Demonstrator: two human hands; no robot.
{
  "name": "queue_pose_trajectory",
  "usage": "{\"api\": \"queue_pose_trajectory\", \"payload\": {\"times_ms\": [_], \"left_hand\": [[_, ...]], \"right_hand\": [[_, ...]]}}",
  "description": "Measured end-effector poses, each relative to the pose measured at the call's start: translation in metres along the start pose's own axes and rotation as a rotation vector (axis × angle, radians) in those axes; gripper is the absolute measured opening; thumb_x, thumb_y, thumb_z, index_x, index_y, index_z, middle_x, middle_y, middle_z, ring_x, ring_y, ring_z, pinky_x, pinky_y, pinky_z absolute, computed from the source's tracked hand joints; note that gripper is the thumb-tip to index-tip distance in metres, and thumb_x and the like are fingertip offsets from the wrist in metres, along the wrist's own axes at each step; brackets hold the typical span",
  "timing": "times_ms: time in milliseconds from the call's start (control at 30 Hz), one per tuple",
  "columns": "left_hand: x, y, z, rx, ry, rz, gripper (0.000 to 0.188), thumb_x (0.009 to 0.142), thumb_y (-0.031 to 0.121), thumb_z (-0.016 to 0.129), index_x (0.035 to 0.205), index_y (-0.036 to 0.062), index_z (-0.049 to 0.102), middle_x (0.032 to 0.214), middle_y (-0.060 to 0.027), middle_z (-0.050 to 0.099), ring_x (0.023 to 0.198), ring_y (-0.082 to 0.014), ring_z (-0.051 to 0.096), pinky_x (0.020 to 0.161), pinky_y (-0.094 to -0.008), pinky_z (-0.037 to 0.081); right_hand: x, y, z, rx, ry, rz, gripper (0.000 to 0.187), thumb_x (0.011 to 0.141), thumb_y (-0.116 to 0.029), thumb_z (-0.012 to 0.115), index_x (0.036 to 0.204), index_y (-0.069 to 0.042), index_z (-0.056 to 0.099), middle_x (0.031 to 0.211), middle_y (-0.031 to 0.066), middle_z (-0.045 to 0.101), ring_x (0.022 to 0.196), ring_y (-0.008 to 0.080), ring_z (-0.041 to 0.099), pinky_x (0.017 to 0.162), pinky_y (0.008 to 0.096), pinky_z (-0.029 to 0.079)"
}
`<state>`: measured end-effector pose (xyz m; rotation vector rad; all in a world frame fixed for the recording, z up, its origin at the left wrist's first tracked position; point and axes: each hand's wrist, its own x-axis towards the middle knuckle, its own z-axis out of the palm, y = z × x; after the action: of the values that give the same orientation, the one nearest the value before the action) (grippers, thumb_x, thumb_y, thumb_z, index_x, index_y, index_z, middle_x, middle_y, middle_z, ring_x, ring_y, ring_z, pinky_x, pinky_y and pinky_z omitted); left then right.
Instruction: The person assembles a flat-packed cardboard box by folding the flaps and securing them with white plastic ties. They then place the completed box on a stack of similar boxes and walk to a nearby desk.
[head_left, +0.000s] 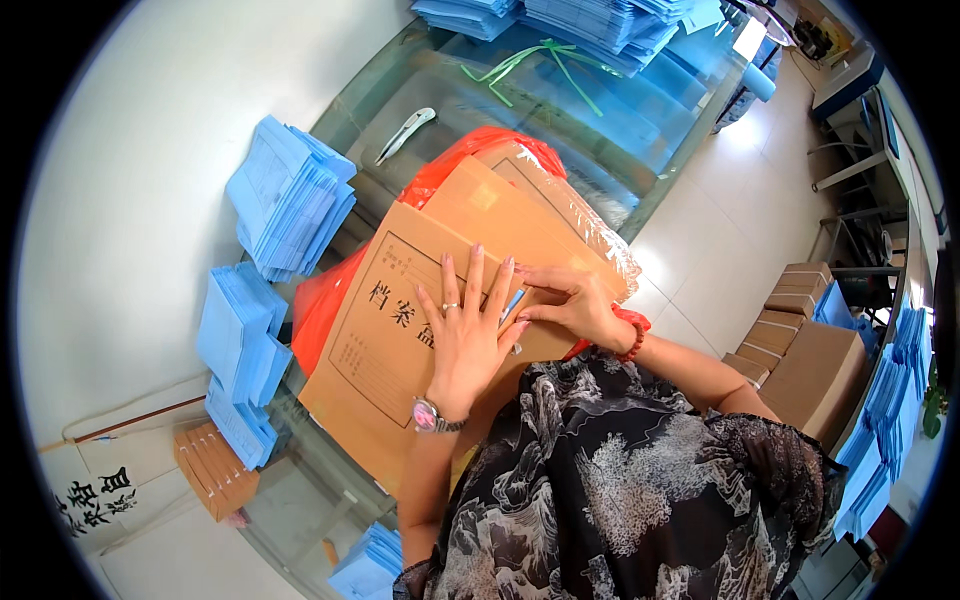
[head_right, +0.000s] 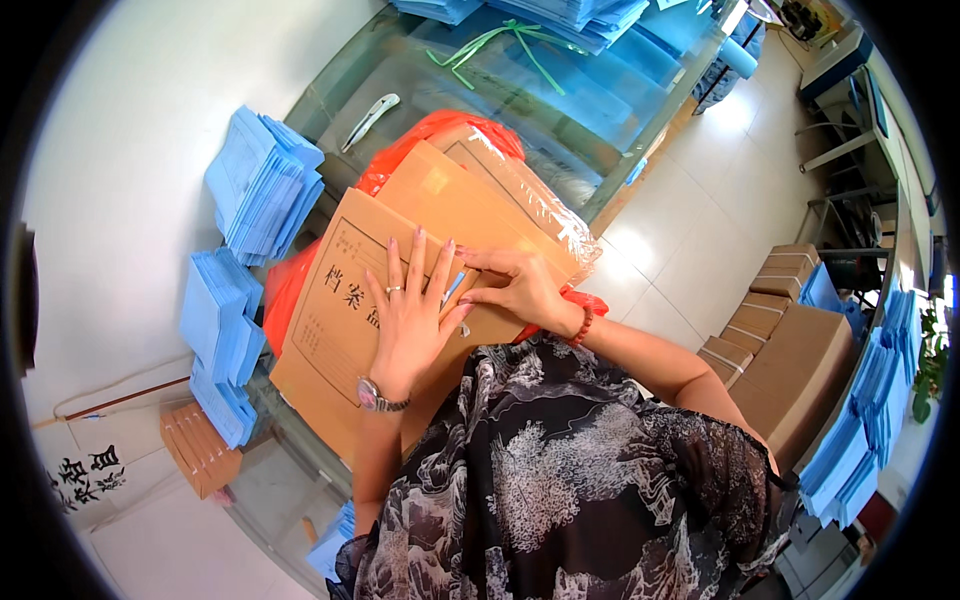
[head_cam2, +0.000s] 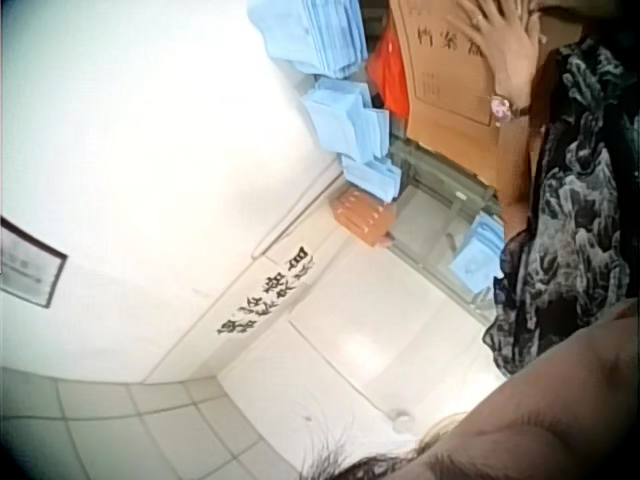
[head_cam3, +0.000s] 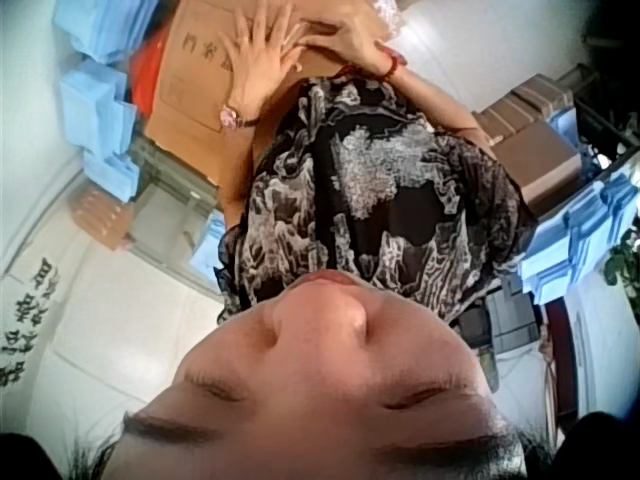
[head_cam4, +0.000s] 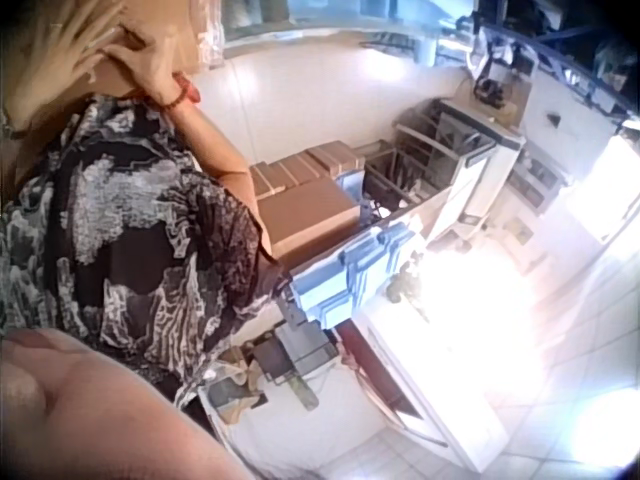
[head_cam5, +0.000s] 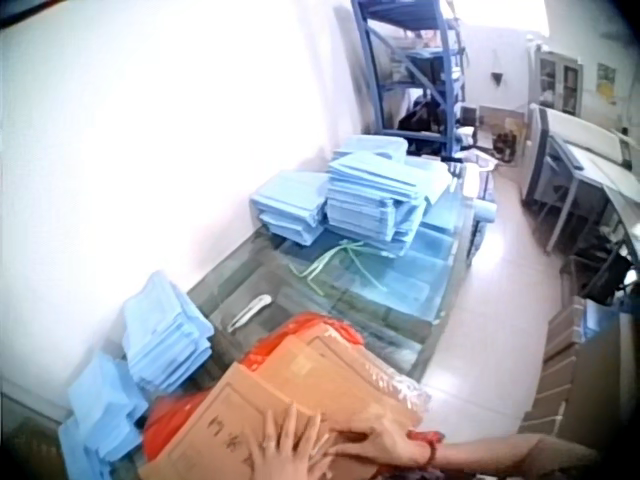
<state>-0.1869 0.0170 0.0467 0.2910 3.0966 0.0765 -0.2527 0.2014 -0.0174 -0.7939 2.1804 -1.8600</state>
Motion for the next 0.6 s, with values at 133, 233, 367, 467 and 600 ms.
{"api": "queue_pose_trajectory", "payload": {"times_ms": [133, 233, 367, 467, 600], "left_hand": [[0.018, -0.020, -0.008, -0.122, 0.001, 0.224, 0.071, 0.093, 0.048, 0.060, 0.152, 0.0162, 0.039, 0.156, -0.0147, 0.032, 0.149, -0.0418, 0.022, 0.115, -0.0696, 0.011], [0.023, -0.028, 0.007, -0.274, 0.095, 0.272, 0.064, 0.093, 0.049, 0.060, 0.144, 0.0136, 0.047, 0.144, -0.0129, 0.044, 0.145, -0.0374, 0.030, 0.118, -0.0650, 0.010], [0.024, -0.031, 0.016, -0.346, 0.235, 0.298, 0.057, 0.090, 0.049, 0.064, 0.131, 0.0104, 0.054, 0.132, -0.0125, 0.051, 0.138, -0.0367, 0.038, 0.117, -0.0629, 0.015], [0.025, -0.029, 0.019, -0.466, 0.291, 0.308, 0.051, 0.089, 0.046, 0.066, 0.123, 0.0090, 0.055, 0.128, -0.0142, 0.052, 0.135, -0.0383, 0.041, 0.117, -0.0624, 0.018], [0.023, -0.029, 0.023, -0.576, 0.360, 0.329, 0.042, 0.087, 0.035, 0.068, 0.116, 0.0079, 0.054, 0.124, -0.0154, 0.053, 0.131, -0.0407, 0.044, 0.116, -0.0620, 0.021]], "right_hand": [[-0.004, -0.005, 0.000, 0.025, 0.009, 0.070, 0.048, 0.075, -0.014, 0.086, 0.118, 0.001, 0.071, 0.122, 0.0144, 0.070, 0.110, 0.0246, 0.069, 0.096, 0.0329, 0.054], [-0.007, -0.006, 0.002, 0.157, 0.044, 0.158, 0.046, 0.077, -0.012, 0.084, 0.119, 0.000, 0.070, 0.123, 0.0133, 0.070, 0.110, 0.0221, 0.069, 0.097, 0.0335, 0.054], [-0.011, -0.009, 0.008, 0.361, 0.044, 0.206, 0.050, 0.083, -0.008, 0.080, 0.129, 0.001, 0.063, 0.135, 0.0111, 0.062, 0.120, 0.0181, 0.061, 0.103, 0.0333, 0.051], [-0.018, -0.009, 0.014, 0.474, 0.091, 0.264, 0.058, 0.085, -0.007, 0.079, 0.137, 0.001, 0.055, 0.143, 0.0108, 0.055, 0.129, 0.0179, 0.054, 0.108, 0.0342, 0.047], [-0.025, -0.004, 0.025, 0.439, 0.189, 0.250, 0.064, 0.082, -0.014, 0.083, 0.137, -0.001, 0.055, 0.138, 0.0120, 0.059, 0.122, 0.0172, 0.058, 0.104, 0.0327, 0.048]]}}
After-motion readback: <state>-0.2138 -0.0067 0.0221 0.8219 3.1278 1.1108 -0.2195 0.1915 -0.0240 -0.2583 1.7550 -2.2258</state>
